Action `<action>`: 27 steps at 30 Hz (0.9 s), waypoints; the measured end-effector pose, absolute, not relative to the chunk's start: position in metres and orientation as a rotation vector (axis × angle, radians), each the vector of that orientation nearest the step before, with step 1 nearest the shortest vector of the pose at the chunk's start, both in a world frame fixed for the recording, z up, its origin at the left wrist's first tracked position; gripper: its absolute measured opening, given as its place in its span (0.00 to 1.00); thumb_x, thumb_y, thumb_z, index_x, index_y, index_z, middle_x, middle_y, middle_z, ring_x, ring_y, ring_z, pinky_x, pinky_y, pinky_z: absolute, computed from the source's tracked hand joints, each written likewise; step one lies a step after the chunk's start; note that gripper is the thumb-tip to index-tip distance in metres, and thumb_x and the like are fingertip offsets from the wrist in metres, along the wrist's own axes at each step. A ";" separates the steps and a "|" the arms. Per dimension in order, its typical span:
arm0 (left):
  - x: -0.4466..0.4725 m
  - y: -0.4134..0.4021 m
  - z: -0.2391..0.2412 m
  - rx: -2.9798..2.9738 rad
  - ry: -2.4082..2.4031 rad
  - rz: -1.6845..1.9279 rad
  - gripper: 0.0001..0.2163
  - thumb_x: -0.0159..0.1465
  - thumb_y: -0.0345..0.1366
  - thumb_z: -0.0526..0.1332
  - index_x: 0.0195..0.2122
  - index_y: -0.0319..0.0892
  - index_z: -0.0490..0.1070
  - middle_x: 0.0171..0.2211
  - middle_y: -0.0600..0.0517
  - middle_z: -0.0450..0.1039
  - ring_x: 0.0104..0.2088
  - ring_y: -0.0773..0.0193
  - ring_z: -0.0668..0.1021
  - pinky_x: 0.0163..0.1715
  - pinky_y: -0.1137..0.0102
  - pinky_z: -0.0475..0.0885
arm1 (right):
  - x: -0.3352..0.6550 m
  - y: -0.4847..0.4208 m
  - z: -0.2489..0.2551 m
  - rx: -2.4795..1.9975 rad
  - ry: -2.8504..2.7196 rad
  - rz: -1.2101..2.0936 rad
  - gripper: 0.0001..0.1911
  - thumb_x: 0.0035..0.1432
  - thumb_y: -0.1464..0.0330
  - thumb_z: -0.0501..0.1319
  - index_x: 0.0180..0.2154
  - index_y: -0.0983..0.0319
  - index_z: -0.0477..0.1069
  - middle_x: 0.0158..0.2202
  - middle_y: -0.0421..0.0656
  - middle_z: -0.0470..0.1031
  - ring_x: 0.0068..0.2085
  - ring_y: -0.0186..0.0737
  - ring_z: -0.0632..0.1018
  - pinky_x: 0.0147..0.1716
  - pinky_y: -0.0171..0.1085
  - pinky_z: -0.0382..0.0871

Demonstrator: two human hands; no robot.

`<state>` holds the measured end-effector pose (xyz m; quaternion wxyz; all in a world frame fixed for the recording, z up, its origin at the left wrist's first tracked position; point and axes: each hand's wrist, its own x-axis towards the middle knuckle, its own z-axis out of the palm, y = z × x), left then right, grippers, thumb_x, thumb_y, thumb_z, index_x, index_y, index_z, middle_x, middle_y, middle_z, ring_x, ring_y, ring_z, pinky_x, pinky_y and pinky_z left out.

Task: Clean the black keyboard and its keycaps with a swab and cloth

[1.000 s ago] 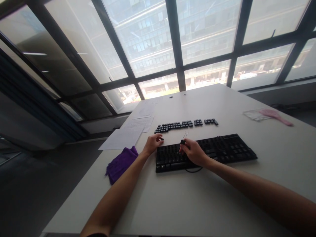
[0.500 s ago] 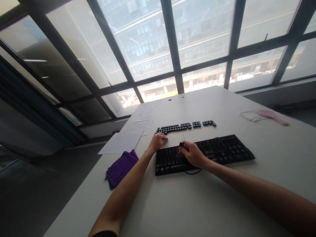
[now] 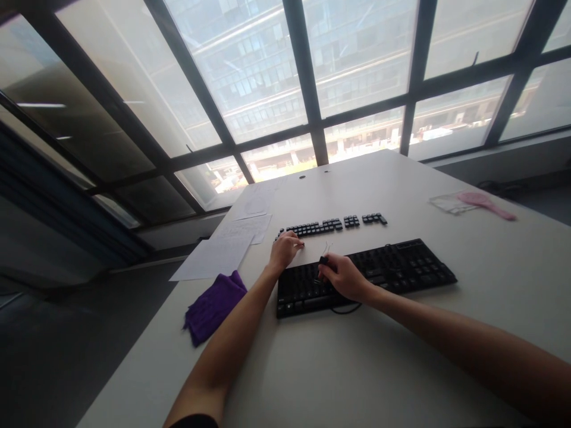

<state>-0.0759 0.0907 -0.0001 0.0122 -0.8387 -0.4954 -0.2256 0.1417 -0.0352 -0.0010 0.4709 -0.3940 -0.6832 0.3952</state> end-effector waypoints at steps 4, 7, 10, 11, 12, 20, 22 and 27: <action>-0.072 0.100 0.000 -2.547 -1.589 -0.724 0.04 0.60 0.35 0.67 0.34 0.48 0.82 0.38 0.49 0.74 0.43 0.57 0.73 0.44 0.65 0.71 | 0.141 -0.035 -0.002 -0.968 -1.668 0.958 0.08 0.62 0.66 0.58 0.31 0.62 0.70 0.27 0.42 0.78 0.29 0.39 0.77 0.31 0.35 0.67; -0.071 0.106 -0.002 -2.506 -1.613 -0.775 0.04 0.59 0.35 0.67 0.34 0.48 0.82 0.39 0.49 0.74 0.44 0.56 0.72 0.44 0.64 0.71 | 0.141 -0.035 -0.003 -0.971 -1.679 0.948 0.08 0.62 0.66 0.58 0.31 0.62 0.70 0.28 0.42 0.77 0.29 0.39 0.77 0.30 0.35 0.67; -0.072 0.110 -0.005 -2.474 -1.625 -0.837 0.04 0.58 0.34 0.68 0.34 0.47 0.82 0.38 0.49 0.74 0.43 0.56 0.72 0.44 0.64 0.72 | 0.141 -0.035 -0.003 -0.971 -1.683 0.947 0.08 0.62 0.66 0.58 0.30 0.62 0.70 0.27 0.42 0.77 0.29 0.39 0.76 0.31 0.35 0.67; -0.072 0.110 -0.006 -2.469 -1.628 -0.853 0.04 0.58 0.33 0.68 0.34 0.47 0.82 0.38 0.49 0.74 0.43 0.56 0.72 0.45 0.64 0.72 | 0.141 -0.035 -0.003 -0.970 -1.683 0.946 0.08 0.62 0.66 0.58 0.30 0.62 0.70 0.27 0.42 0.77 0.29 0.39 0.76 0.31 0.35 0.67; -0.072 0.111 -0.007 -2.466 -1.632 -0.865 0.04 0.58 0.33 0.68 0.34 0.46 0.82 0.38 0.49 0.74 0.44 0.56 0.72 0.45 0.63 0.72 | 0.142 -0.035 -0.003 -0.970 -1.684 0.947 0.08 0.62 0.66 0.58 0.30 0.62 0.70 0.27 0.42 0.77 0.29 0.39 0.76 0.31 0.35 0.67; -0.073 0.113 -0.010 -2.457 -1.658 -0.932 0.08 0.57 0.32 0.69 0.38 0.46 0.81 0.39 0.48 0.73 0.44 0.54 0.72 0.47 0.62 0.70 | 0.143 -0.035 -0.002 -0.977 -1.680 0.976 0.09 0.62 0.65 0.58 0.31 0.61 0.70 0.28 0.42 0.77 0.29 0.39 0.76 0.31 0.36 0.68; -0.073 0.114 -0.010 -2.451 -1.662 -0.954 0.10 0.57 0.32 0.69 0.41 0.46 0.80 0.39 0.48 0.73 0.44 0.54 0.71 0.47 0.62 0.70 | 0.143 -0.035 -0.003 -0.981 -1.676 0.978 0.09 0.62 0.65 0.58 0.31 0.61 0.70 0.27 0.42 0.77 0.29 0.39 0.76 0.31 0.36 0.68; -0.072 0.114 -0.010 -2.478 -1.681 -0.955 0.06 0.57 0.32 0.68 0.36 0.46 0.81 0.39 0.48 0.73 0.44 0.55 0.71 0.47 0.63 0.70 | 0.143 -0.033 -0.005 -0.988 -1.676 0.963 0.09 0.62 0.65 0.58 0.31 0.62 0.70 0.27 0.42 0.77 0.28 0.39 0.76 0.31 0.36 0.68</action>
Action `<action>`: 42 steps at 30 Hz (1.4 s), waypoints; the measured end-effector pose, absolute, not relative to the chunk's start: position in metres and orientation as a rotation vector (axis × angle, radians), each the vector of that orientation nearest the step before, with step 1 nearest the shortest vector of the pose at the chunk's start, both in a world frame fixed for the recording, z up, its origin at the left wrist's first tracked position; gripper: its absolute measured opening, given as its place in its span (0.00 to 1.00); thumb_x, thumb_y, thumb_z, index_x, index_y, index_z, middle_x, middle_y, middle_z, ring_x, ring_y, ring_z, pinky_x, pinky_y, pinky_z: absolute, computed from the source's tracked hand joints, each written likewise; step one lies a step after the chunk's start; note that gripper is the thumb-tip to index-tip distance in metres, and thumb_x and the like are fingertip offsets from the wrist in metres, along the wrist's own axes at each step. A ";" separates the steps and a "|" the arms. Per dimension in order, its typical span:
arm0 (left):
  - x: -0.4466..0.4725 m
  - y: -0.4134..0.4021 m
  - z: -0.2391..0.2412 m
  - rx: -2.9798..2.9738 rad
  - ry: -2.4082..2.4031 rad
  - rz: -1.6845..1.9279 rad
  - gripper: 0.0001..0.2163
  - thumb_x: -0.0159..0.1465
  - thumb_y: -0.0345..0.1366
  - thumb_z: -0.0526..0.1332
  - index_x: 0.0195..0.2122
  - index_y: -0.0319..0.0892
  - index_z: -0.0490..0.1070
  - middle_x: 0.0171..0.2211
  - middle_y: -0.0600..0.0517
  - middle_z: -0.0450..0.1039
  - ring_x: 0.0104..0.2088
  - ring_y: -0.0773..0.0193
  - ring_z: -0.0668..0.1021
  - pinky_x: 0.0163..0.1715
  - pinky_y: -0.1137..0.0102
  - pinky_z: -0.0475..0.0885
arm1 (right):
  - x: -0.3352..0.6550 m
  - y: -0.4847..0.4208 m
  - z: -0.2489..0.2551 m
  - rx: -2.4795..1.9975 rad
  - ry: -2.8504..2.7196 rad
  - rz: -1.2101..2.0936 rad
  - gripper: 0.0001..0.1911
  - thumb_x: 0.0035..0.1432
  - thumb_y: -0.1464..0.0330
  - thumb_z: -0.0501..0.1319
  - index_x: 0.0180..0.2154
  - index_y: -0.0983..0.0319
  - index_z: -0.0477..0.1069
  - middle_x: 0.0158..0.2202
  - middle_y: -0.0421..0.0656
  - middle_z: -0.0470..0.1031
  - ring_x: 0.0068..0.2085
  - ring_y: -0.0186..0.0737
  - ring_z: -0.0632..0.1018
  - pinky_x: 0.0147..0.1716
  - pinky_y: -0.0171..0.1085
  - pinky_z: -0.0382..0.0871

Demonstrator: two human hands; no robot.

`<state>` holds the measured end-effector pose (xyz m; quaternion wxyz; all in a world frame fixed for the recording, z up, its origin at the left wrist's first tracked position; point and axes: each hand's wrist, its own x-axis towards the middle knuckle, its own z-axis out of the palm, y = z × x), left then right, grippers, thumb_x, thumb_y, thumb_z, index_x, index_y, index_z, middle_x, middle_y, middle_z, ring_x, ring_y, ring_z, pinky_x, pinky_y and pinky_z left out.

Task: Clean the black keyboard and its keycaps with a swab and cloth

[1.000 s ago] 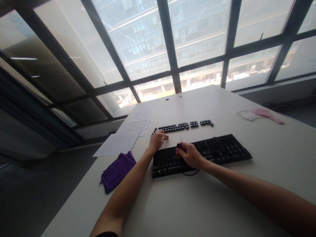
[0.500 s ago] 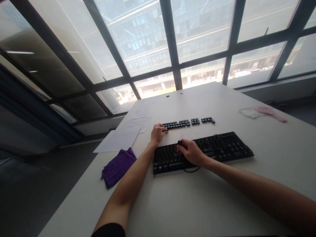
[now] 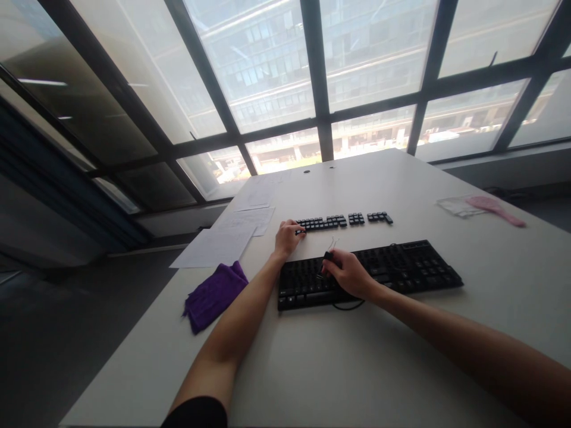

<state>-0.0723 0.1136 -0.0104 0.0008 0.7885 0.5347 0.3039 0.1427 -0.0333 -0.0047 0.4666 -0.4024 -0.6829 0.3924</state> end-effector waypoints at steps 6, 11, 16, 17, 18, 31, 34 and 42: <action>-0.073 0.115 -0.012 2.473 1.701 0.976 0.09 0.57 0.32 0.69 0.40 0.45 0.80 0.40 0.48 0.73 0.44 0.55 0.71 0.48 0.63 0.70 | 0.143 -0.034 -0.003 -0.971 -1.669 0.989 0.08 0.62 0.66 0.58 0.31 0.62 0.70 0.28 0.42 0.77 0.29 0.39 0.76 0.32 0.36 0.68; -0.073 0.112 -0.001 2.461 1.692 1.040 0.10 0.57 0.32 0.69 0.41 0.43 0.79 0.39 0.48 0.73 0.44 0.56 0.72 0.50 0.62 0.69 | 0.146 -0.029 -0.002 -0.908 -1.504 1.032 0.09 0.61 0.65 0.58 0.30 0.62 0.68 0.27 0.42 0.75 0.29 0.38 0.75 0.30 0.36 0.67; -0.056 0.076 0.022 2.476 1.528 1.104 0.06 0.62 0.32 0.63 0.39 0.43 0.79 0.38 0.49 0.74 0.42 0.58 0.74 0.48 0.63 0.69 | 0.154 -0.026 0.001 -0.967 -1.553 0.949 0.08 0.61 0.67 0.58 0.29 0.62 0.68 0.25 0.41 0.73 0.28 0.38 0.73 0.30 0.36 0.65; -0.051 0.064 0.025 2.477 1.458 1.101 0.07 0.63 0.32 0.62 0.39 0.43 0.79 0.38 0.49 0.75 0.41 0.59 0.75 0.48 0.64 0.70 | 0.155 -0.026 0.001 -0.981 -1.606 0.924 0.08 0.60 0.68 0.58 0.28 0.62 0.68 0.25 0.40 0.73 0.28 0.38 0.72 0.31 0.36 0.65; -0.046 0.049 0.027 2.480 1.388 1.080 0.07 0.64 0.31 0.60 0.39 0.43 0.79 0.38 0.49 0.75 0.41 0.60 0.75 0.47 0.65 0.70 | 0.156 -0.027 0.002 -0.991 -1.652 0.904 0.08 0.60 0.69 0.58 0.28 0.62 0.68 0.25 0.40 0.73 0.28 0.38 0.72 0.31 0.36 0.64; -0.034 -0.039 0.007 2.428 1.123 0.858 0.09 0.60 0.24 0.57 0.33 0.41 0.75 0.33 0.50 0.73 0.38 0.61 0.74 0.42 0.67 0.70 | 0.158 -0.037 0.006 -0.920 -2.166 0.500 0.06 0.61 0.73 0.56 0.32 0.62 0.70 0.32 0.45 0.76 0.33 0.42 0.74 0.34 0.37 0.64; -0.033 -0.040 0.010 2.486 1.081 0.804 0.06 0.57 0.26 0.60 0.33 0.41 0.75 0.35 0.49 0.73 0.40 0.59 0.74 0.45 0.65 0.69 | 0.158 -0.040 0.004 -0.869 -2.262 0.373 0.06 0.60 0.74 0.56 0.33 0.62 0.70 0.32 0.47 0.76 0.34 0.43 0.75 0.35 0.38 0.64; -0.031 -0.038 0.008 2.405 1.153 0.753 0.05 0.60 0.37 0.66 0.36 0.43 0.78 0.38 0.49 0.74 0.41 0.58 0.75 0.44 0.66 0.70 | 0.158 -0.035 -0.004 -1.001 -1.883 0.745 0.07 0.58 0.74 0.56 0.28 0.62 0.69 0.24 0.39 0.73 0.28 0.37 0.72 0.28 0.33 0.61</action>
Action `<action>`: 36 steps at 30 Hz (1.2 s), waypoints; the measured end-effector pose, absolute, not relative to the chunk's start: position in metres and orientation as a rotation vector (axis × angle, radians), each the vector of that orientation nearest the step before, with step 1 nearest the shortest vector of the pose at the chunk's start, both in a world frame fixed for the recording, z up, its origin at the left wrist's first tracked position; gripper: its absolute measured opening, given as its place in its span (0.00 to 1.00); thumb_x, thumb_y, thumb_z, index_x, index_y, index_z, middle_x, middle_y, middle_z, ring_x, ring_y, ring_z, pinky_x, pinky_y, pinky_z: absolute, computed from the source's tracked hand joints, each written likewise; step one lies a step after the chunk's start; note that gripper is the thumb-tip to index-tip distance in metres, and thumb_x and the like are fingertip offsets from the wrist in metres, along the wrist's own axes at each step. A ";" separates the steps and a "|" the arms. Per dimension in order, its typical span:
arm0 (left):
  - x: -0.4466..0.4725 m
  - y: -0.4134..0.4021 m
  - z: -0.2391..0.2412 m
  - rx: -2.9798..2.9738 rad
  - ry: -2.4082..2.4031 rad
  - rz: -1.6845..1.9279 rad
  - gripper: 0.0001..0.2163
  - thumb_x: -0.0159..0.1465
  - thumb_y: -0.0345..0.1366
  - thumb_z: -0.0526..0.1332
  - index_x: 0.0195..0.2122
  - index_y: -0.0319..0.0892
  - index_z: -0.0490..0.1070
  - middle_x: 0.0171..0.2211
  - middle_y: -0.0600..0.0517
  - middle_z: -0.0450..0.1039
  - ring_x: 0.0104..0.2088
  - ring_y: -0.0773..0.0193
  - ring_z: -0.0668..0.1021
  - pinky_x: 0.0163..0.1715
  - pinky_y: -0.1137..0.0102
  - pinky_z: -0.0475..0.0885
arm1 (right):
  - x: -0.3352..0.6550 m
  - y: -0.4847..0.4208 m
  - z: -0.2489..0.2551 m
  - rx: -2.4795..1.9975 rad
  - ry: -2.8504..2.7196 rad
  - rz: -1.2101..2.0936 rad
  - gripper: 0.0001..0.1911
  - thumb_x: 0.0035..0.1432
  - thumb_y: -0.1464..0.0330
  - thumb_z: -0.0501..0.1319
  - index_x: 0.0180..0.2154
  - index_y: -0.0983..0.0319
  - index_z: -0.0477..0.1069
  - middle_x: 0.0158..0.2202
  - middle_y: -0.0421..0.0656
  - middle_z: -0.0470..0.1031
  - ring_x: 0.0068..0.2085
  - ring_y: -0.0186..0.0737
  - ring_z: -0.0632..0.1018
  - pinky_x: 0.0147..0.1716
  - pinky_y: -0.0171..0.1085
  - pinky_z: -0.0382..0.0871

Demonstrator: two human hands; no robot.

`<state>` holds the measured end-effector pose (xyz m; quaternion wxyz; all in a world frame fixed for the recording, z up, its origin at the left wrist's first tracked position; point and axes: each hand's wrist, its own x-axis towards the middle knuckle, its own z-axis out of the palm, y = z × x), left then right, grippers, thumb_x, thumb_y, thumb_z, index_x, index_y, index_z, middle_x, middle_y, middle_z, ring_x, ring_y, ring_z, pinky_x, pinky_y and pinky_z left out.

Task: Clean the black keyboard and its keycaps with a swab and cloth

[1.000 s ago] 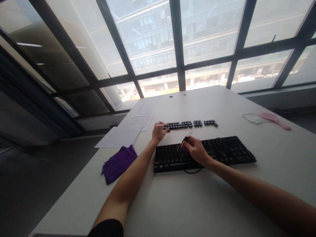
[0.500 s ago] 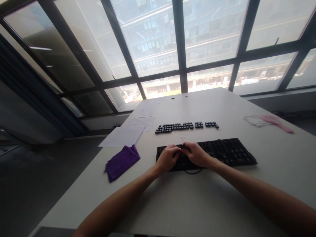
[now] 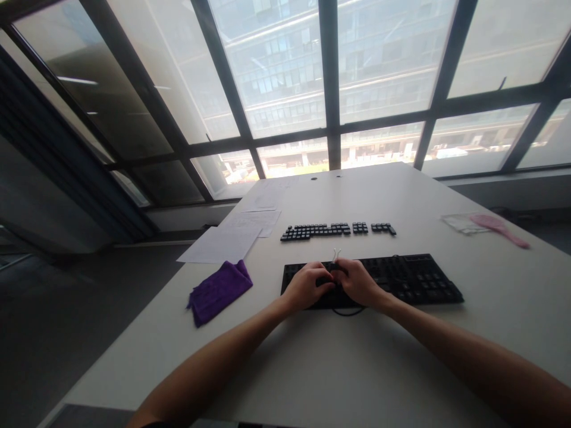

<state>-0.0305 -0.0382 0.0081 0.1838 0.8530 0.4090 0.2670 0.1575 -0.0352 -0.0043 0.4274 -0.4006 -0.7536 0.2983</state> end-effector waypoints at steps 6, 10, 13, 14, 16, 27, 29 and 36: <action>-0.029 -0.036 0.006 2.334 1.162 0.834 0.06 0.62 0.37 0.65 0.38 0.43 0.78 0.36 0.50 0.76 0.38 0.60 0.76 0.42 0.67 0.70 | 0.159 -0.031 -0.002 -1.004 -1.712 0.889 0.08 0.58 0.72 0.56 0.27 0.62 0.68 0.22 0.38 0.71 0.25 0.35 0.71 0.27 0.33 0.62; -0.030 -0.038 0.009 2.310 1.107 0.930 0.06 0.62 0.35 0.65 0.40 0.43 0.77 0.37 0.50 0.76 0.38 0.62 0.77 0.41 0.68 0.70 | 0.157 -0.035 0.000 -1.000 -1.718 0.776 0.08 0.59 0.70 0.57 0.27 0.62 0.68 0.23 0.38 0.71 0.26 0.35 0.70 0.28 0.33 0.62; -0.031 -0.040 0.009 2.305 1.124 0.998 0.08 0.62 0.34 0.65 0.42 0.43 0.76 0.38 0.50 0.76 0.38 0.62 0.77 0.40 0.69 0.71 | 0.156 -0.039 0.000 -1.008 -1.737 0.684 0.08 0.61 0.67 0.57 0.30 0.62 0.68 0.24 0.38 0.71 0.26 0.35 0.69 0.28 0.34 0.61; -0.031 -0.041 0.008 2.307 1.133 1.014 0.09 0.61 0.34 0.65 0.43 0.43 0.75 0.38 0.50 0.76 0.38 0.62 0.77 0.39 0.69 0.71 | 0.155 -0.040 0.000 -1.018 -1.745 0.669 0.08 0.62 0.67 0.57 0.31 0.61 0.69 0.24 0.38 0.71 0.26 0.35 0.69 0.28 0.34 0.61; -0.031 -0.042 0.006 2.303 1.134 1.039 0.12 0.61 0.32 0.66 0.46 0.43 0.72 0.37 0.51 0.75 0.37 0.63 0.77 0.40 0.69 0.72 | 0.155 -0.040 0.000 -1.043 -1.770 0.667 0.07 0.63 0.65 0.56 0.34 0.61 0.69 0.25 0.39 0.72 0.26 0.36 0.70 0.28 0.34 0.61; -0.031 -0.044 0.000 2.529 1.028 1.023 0.09 0.67 0.30 0.57 0.46 0.43 0.73 0.49 0.47 0.67 0.40 0.64 0.76 0.44 0.66 0.74 | 0.154 -0.036 0.000 -1.022 -1.732 0.763 0.09 0.63 0.64 0.56 0.33 0.61 0.68 0.26 0.39 0.73 0.28 0.37 0.71 0.30 0.34 0.63; -0.031 -0.044 0.000 2.525 1.029 1.023 0.08 0.67 0.30 0.57 0.45 0.43 0.74 0.47 0.47 0.68 0.40 0.64 0.76 0.43 0.66 0.74 | 0.154 -0.036 -0.001 -1.034 -1.727 0.768 0.09 0.63 0.64 0.56 0.32 0.61 0.67 0.25 0.39 0.72 0.27 0.36 0.70 0.29 0.34 0.62; -0.029 -0.047 0.007 2.421 1.006 1.078 0.07 0.65 0.32 0.61 0.43 0.42 0.76 0.42 0.47 0.71 0.41 0.62 0.75 0.43 0.67 0.73 | 0.153 -0.034 -0.002 -1.011 -1.713 0.810 0.08 0.63 0.65 0.56 0.31 0.61 0.65 0.24 0.38 0.71 0.27 0.36 0.70 0.28 0.34 0.61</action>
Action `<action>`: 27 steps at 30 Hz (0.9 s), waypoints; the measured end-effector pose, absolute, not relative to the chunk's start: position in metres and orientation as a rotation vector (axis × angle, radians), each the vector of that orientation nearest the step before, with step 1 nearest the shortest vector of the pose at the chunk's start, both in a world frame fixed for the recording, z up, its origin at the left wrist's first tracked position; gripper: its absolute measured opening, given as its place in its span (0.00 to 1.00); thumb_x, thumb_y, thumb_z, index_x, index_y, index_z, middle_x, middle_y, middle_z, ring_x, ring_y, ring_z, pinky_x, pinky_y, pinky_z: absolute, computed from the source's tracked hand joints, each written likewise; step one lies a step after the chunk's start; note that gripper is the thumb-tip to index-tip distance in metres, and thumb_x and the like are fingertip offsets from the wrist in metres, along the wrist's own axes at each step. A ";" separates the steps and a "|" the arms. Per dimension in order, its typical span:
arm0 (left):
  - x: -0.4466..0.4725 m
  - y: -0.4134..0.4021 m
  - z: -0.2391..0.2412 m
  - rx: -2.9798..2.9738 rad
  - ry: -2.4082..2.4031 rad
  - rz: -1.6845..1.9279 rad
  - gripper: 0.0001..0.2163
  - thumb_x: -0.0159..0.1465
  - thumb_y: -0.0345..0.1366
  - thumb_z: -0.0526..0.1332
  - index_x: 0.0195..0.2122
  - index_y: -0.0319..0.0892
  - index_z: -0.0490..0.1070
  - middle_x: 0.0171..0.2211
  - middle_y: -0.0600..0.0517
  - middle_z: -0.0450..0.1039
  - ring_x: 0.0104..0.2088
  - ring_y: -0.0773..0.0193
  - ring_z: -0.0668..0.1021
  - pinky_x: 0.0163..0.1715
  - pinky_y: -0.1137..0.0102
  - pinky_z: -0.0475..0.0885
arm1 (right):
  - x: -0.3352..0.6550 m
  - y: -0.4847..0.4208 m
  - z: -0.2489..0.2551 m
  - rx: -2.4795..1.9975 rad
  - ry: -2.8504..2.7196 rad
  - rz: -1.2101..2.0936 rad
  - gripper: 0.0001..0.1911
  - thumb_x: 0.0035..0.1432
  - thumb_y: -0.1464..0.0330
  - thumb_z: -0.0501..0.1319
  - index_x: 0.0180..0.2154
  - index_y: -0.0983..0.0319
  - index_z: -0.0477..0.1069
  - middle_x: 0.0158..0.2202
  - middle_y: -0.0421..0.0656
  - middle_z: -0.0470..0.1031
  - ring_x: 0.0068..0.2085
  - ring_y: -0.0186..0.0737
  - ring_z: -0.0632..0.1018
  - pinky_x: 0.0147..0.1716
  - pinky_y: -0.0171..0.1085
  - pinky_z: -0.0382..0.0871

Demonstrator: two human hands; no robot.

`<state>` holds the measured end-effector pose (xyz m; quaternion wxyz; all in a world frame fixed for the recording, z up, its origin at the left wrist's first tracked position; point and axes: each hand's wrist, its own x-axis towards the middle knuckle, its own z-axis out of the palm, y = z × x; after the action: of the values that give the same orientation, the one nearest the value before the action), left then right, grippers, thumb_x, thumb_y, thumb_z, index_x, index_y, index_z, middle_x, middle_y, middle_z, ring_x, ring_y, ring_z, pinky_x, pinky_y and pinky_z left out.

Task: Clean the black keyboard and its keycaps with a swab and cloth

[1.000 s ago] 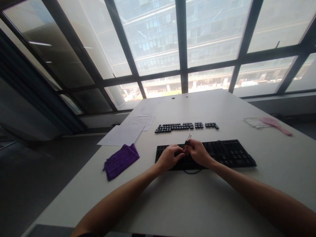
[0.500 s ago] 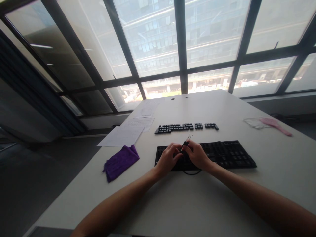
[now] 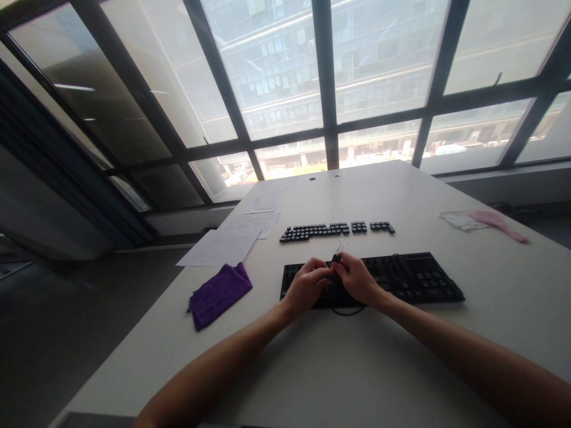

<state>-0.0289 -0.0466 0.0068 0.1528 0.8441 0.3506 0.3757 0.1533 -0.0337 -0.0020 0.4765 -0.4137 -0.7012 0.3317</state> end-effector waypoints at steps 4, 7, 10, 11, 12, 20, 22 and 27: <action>-0.035 -0.034 0.020 2.330 1.074 1.132 0.05 0.62 0.32 0.64 0.39 0.43 0.77 0.40 0.49 0.74 0.39 0.63 0.77 0.42 0.68 0.74 | 0.154 -0.034 -0.001 -0.992 -1.694 0.849 0.08 0.64 0.65 0.55 0.32 0.61 0.66 0.27 0.40 0.74 0.29 0.38 0.74 0.31 0.35 0.65; -0.052 -0.004 0.026 2.232 1.234 1.154 0.06 0.60 0.32 0.65 0.39 0.42 0.77 0.38 0.50 0.77 0.34 0.64 0.78 0.39 0.69 0.75 | 0.153 -0.034 0.000 -0.984 -1.669 0.875 0.08 0.64 0.66 0.55 0.33 0.61 0.67 0.28 0.42 0.76 0.31 0.39 0.77 0.33 0.36 0.67; -0.072 0.031 0.023 2.178 1.421 1.066 0.07 0.57 0.32 0.67 0.37 0.41 0.78 0.34 0.51 0.79 0.33 0.63 0.80 0.38 0.67 0.76 | 0.152 -0.034 -0.001 -0.989 -1.663 0.882 0.08 0.64 0.66 0.55 0.33 0.61 0.67 0.29 0.42 0.77 0.31 0.40 0.77 0.34 0.37 0.68; -0.077 0.041 0.020 2.181 1.471 1.007 0.05 0.56 0.32 0.68 0.34 0.41 0.79 0.32 0.51 0.79 0.33 0.63 0.80 0.39 0.67 0.77 | 0.152 -0.033 -0.002 -0.988 -1.662 0.887 0.08 0.64 0.66 0.55 0.32 0.61 0.67 0.29 0.42 0.77 0.31 0.40 0.77 0.34 0.37 0.68; -0.081 0.050 0.016 2.193 1.504 0.948 0.04 0.55 0.31 0.68 0.33 0.41 0.79 0.31 0.51 0.80 0.32 0.63 0.80 0.39 0.67 0.77 | 0.152 -0.033 -0.002 -0.987 -1.659 0.889 0.08 0.64 0.66 0.55 0.32 0.61 0.67 0.28 0.42 0.77 0.31 0.40 0.77 0.34 0.37 0.68; -0.070 0.086 0.003 2.388 1.489 0.759 0.04 0.56 0.30 0.67 0.31 0.43 0.81 0.31 0.52 0.79 0.33 0.63 0.79 0.42 0.66 0.74 | 0.151 -0.033 -0.001 -1.003 -1.679 0.895 0.09 0.63 0.67 0.55 0.30 0.61 0.67 0.27 0.41 0.76 0.30 0.39 0.76 0.33 0.36 0.67; -0.065 0.092 0.005 2.431 1.481 0.776 0.03 0.57 0.31 0.67 0.31 0.44 0.82 0.36 0.50 0.78 0.38 0.60 0.78 0.47 0.64 0.72 | 0.151 -0.032 -0.001 -1.009 -1.681 0.897 0.09 0.63 0.67 0.56 0.30 0.61 0.68 0.27 0.41 0.76 0.29 0.39 0.76 0.32 0.36 0.67; -0.059 0.106 0.006 2.606 1.575 0.782 0.03 0.56 0.32 0.69 0.31 0.45 0.82 0.39 0.47 0.74 0.45 0.55 0.72 0.50 0.60 0.69 | 0.151 -0.031 -0.003 -1.009 -1.669 0.905 0.08 0.62 0.67 0.56 0.30 0.61 0.68 0.27 0.41 0.76 0.29 0.38 0.76 0.32 0.36 0.67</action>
<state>-0.0590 0.1063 0.0057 -0.0013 0.8289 0.5010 0.2488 0.1512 -0.0314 -0.0027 0.4757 -0.4130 -0.6827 0.3702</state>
